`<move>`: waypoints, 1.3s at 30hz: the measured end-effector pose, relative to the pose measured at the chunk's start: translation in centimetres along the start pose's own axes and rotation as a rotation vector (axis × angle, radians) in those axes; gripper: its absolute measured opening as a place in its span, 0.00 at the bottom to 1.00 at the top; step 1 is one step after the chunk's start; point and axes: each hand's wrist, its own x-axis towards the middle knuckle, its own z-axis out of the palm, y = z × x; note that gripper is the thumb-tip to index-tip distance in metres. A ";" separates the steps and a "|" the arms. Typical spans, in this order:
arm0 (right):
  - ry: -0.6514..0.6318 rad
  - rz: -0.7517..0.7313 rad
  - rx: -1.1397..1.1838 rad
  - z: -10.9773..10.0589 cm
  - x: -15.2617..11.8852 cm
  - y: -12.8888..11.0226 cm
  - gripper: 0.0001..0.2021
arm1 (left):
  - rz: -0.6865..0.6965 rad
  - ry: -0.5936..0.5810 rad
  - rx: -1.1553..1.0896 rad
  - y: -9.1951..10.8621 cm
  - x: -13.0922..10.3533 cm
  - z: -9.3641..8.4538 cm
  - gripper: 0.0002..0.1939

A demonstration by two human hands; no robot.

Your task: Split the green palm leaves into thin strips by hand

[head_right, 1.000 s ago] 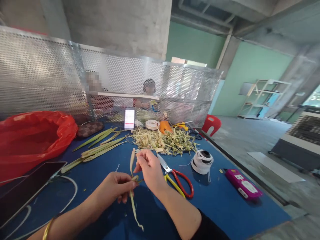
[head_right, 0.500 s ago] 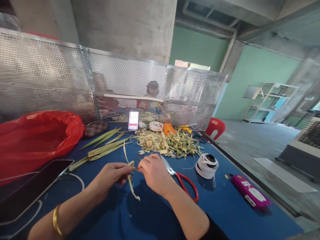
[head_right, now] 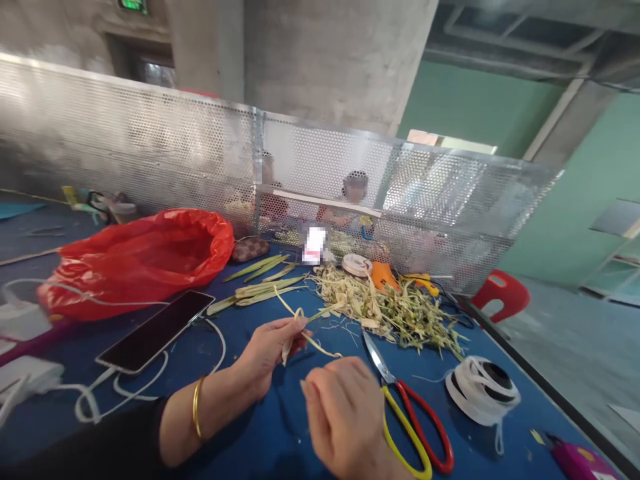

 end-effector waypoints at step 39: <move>-0.174 1.119 0.917 3.2 0.2 -0.8 0.18 | 0.002 -0.348 0.157 0.1 -1.3 0.4 0.12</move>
